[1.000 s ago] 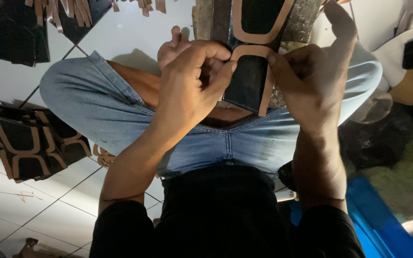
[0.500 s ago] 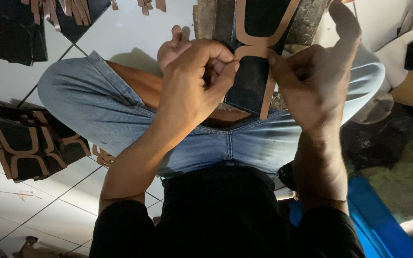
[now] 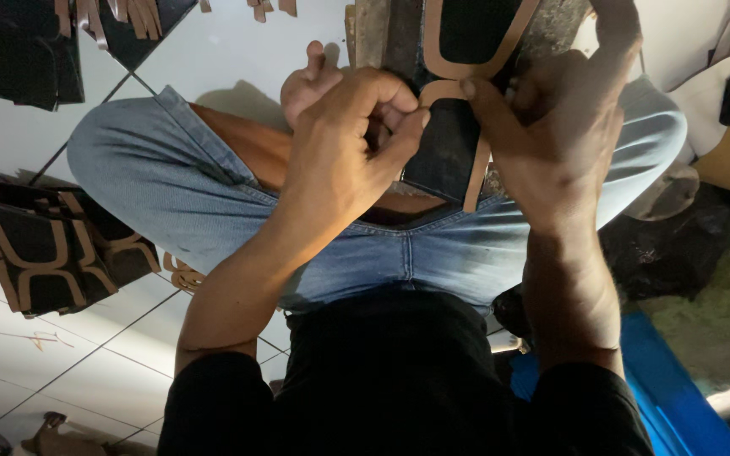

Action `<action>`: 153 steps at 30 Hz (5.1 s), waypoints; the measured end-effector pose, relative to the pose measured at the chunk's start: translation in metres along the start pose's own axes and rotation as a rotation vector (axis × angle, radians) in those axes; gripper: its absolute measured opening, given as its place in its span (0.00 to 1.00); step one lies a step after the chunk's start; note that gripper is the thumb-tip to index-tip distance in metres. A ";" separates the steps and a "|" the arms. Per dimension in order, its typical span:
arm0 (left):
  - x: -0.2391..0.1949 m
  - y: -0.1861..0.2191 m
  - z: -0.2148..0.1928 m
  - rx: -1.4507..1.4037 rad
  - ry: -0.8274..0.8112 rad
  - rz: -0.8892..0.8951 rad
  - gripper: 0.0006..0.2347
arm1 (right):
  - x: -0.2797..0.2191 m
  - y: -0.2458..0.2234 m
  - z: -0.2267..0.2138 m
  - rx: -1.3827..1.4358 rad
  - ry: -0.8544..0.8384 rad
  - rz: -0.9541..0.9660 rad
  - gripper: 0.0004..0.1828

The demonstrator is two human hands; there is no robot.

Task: The person sits on the floor and assembles small leather goods by applying glue to black leather pieces and attaching brown leather strips. They repeatedly pick up pieces, apply adhesive, and press the strips onto the leather, stacking the finished items.

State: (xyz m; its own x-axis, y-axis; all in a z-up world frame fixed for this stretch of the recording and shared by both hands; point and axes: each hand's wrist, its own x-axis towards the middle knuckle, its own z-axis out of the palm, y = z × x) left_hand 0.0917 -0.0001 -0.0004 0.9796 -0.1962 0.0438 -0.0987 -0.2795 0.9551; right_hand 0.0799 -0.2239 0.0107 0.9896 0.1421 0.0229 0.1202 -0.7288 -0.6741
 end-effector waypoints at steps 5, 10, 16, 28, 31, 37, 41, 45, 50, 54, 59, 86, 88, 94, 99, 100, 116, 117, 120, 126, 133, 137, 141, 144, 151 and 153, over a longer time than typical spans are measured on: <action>-0.001 -0.003 -0.018 0.133 -0.061 0.089 0.06 | -0.002 0.007 0.001 0.006 -0.023 0.050 0.48; -0.016 -0.007 -0.041 0.233 -0.214 0.094 0.06 | -0.004 0.019 0.001 -0.023 -0.035 -0.016 0.49; -0.046 0.007 -0.026 0.320 -0.182 0.009 0.12 | -0.005 0.027 0.003 -0.044 -0.026 -0.032 0.49; -0.045 0.015 -0.010 0.248 -0.133 -0.171 0.11 | -0.007 0.031 0.006 -0.064 -0.017 -0.046 0.51; -0.046 0.014 -0.009 0.291 -0.118 -0.207 0.11 | -0.009 0.032 0.006 -0.069 -0.016 -0.043 0.51; -0.047 0.008 -0.008 0.344 -0.063 -0.172 0.13 | -0.011 0.040 0.009 -0.072 -0.008 -0.056 0.52; -0.045 0.004 -0.008 0.400 -0.038 -0.070 0.14 | -0.015 0.045 0.009 -0.074 0.005 -0.055 0.52; -0.046 0.004 -0.010 0.382 -0.071 -0.116 0.15 | -0.013 0.036 0.006 -0.105 0.056 -0.131 0.53; -0.046 0.010 -0.013 0.369 -0.075 -0.150 0.14 | -0.003 0.002 0.012 -0.166 -0.009 -0.436 0.50; -0.045 0.009 -0.014 0.353 -0.100 -0.162 0.14 | 0.002 -0.020 0.013 -0.238 -0.024 -0.546 0.49; -0.049 0.007 -0.015 0.362 -0.106 -0.122 0.15 | 0.003 -0.025 0.011 -0.226 -0.064 -0.518 0.49; -0.022 -0.016 -0.038 0.770 -0.165 0.629 0.08 | -0.047 0.054 0.000 -0.042 0.141 -0.423 0.39; -0.022 -0.017 -0.038 0.821 -0.175 0.635 0.06 | -0.057 0.050 0.003 -0.047 0.175 -0.409 0.39; -0.021 -0.009 -0.039 0.822 -0.185 0.636 0.07 | -0.077 0.007 0.005 -0.245 0.139 -0.249 0.29; -0.021 0.005 -0.033 1.028 -0.171 0.679 0.03 | -0.077 -0.002 0.002 -0.076 0.107 -0.152 0.28; -0.020 0.007 -0.031 1.062 -0.164 0.688 0.02 | -0.078 0.000 0.003 -0.121 0.100 -0.152 0.27; 0.000 -0.004 0.016 0.889 -0.345 0.792 0.13 | -0.110 0.018 0.012 -0.027 0.107 -0.237 0.44; 0.000 -0.004 0.015 0.884 -0.360 0.779 0.13 | -0.110 0.018 0.012 -0.033 0.101 -0.245 0.44; -0.001 -0.005 0.013 0.885 -0.392 0.755 0.14 | -0.107 0.018 0.010 -0.057 0.086 -0.264 0.44; 0.001 -0.005 0.015 0.855 -0.403 0.749 0.14 | -0.100 0.013 0.008 -0.148 0.079 -0.291 0.45; -0.001 -0.006 0.015 0.821 -0.417 0.736 0.13 | -0.100 0.012 0.010 -0.235 0.052 -0.332 0.47; -0.002 -0.004 0.013 0.812 -0.437 0.713 0.11 | -0.104 0.014 0.010 -0.217 0.041 -0.326 0.48; -0.002 -0.001 0.012 0.780 -0.439 0.693 0.09 | -0.109 0.017 0.010 -0.180 0.064 -0.343 0.49; -0.004 0.000 0.013 0.766 -0.425 0.682 0.10 | -0.111 0.018 0.011 -0.179 0.060 -0.347 0.48; -0.007 0.000 0.017 0.756 -0.399 0.662 0.09 | -0.114 0.020 0.012 -0.198 0.048 -0.338 0.48; -0.007 0.001 0.017 0.787 -0.399 0.662 0.09 | -0.114 0.020 0.013 -0.205 0.040 -0.336 0.48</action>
State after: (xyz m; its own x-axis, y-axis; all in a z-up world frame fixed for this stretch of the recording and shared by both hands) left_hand 0.0816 -0.0147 -0.0050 0.5789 -0.7779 0.2442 -0.8057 -0.4999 0.3177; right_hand -0.0316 -0.2461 -0.0146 0.8943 0.3722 0.2483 0.4471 -0.7656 -0.4626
